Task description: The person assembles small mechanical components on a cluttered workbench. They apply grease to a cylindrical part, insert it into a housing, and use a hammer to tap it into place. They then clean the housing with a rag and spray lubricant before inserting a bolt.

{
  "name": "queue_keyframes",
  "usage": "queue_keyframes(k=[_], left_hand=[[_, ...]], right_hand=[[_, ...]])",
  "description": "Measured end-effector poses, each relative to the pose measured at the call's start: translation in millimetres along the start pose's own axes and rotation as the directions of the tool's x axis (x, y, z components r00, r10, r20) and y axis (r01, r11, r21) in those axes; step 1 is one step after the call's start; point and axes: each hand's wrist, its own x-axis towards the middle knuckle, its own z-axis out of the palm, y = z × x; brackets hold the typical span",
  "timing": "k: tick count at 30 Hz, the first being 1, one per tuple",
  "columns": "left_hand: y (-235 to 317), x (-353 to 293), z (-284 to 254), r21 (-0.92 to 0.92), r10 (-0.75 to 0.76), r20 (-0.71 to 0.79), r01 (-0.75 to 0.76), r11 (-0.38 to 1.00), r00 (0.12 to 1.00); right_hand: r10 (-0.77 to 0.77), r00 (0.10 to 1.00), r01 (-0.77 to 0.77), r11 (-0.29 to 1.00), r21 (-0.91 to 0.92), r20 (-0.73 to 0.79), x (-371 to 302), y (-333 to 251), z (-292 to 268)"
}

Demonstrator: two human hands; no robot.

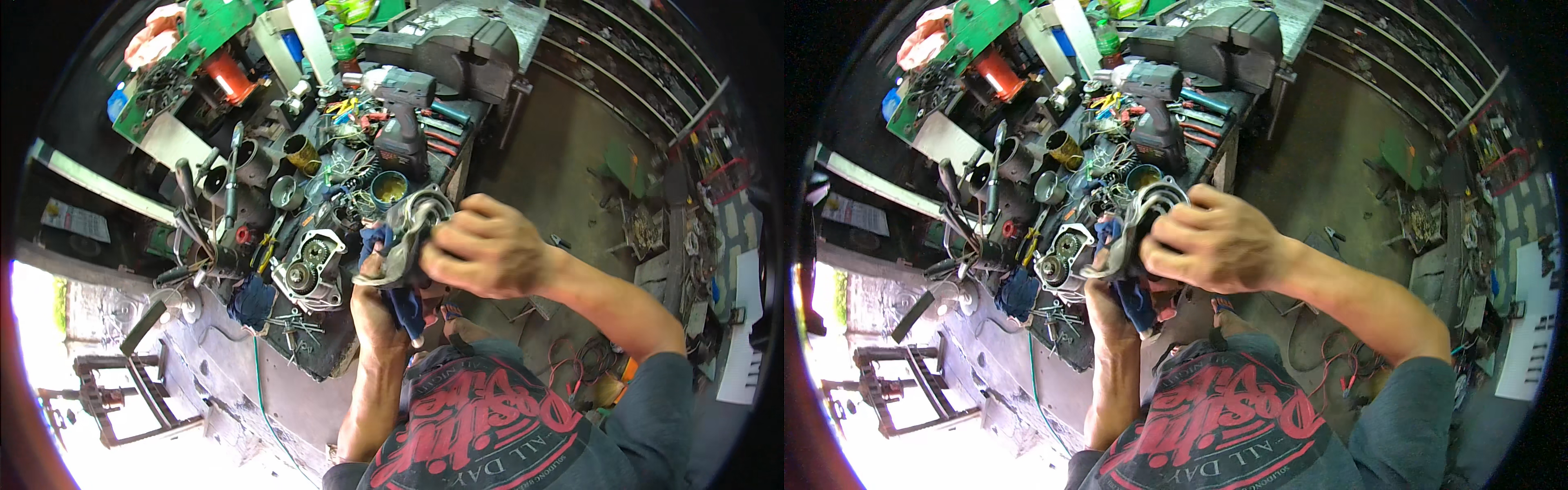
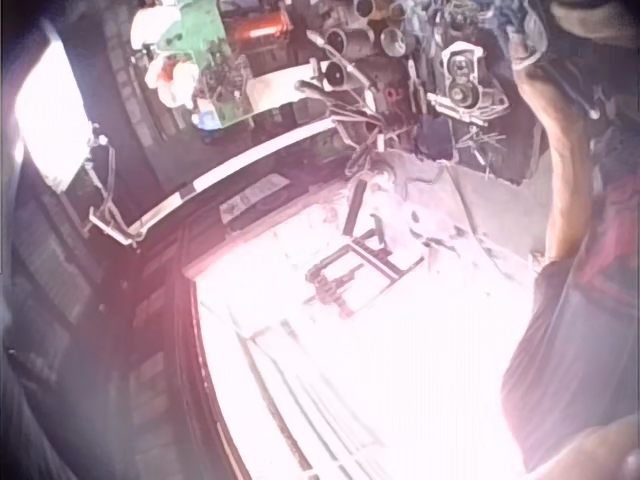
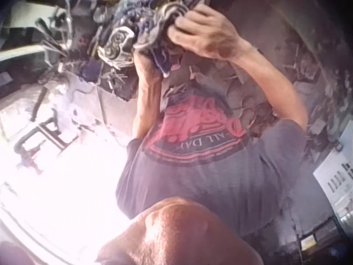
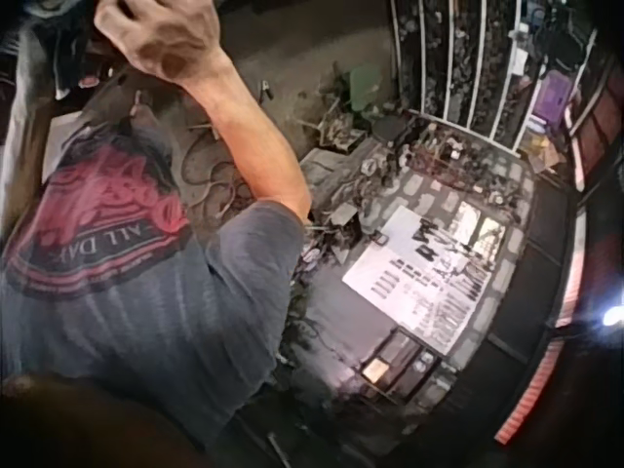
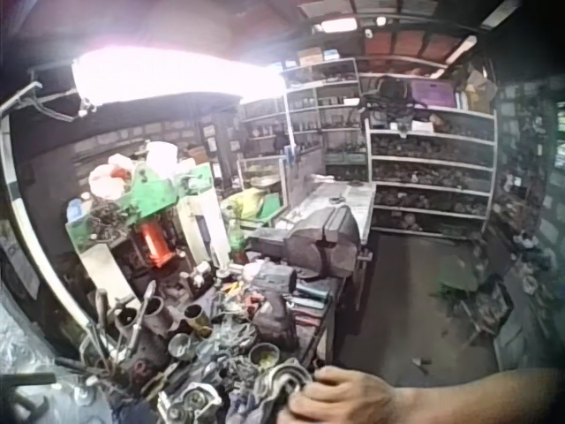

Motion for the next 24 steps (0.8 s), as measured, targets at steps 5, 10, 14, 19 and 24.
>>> queue_keyframes(k=[5,10,14,19,24], left_hand=[[4,3,9,-0.149,0.183,-0.005,-0.181,0.972,0.983],[12,1,9,0.067,0.224,-0.085,-0.219,0.974,0.971],[23,2,13,-0.163,0.067,-0.120,-0.087,0.983,0.990],[15,-3,33,-0.060,0.202,-0.164,-0.214,0.975,0.966],[10,-2,28,-0.035,0.117,-0.187,-0.126,0.991,0.975]], right_hand=[[0.451,0.837,-0.428,0.892,0.143,-0.309,42,-44,-24],[0.403,0.908,-0.389,0.912,0.131,-0.112,5,-39,8],[0.702,0.643,-0.639,0.712,0.289,-0.306,-5,-4,5],[0.745,0.649,-0.726,0.667,0.166,-0.156,8,-68,46],[0.694,0.719,-0.630,0.669,0.394,-0.027,-34,-81,57]])
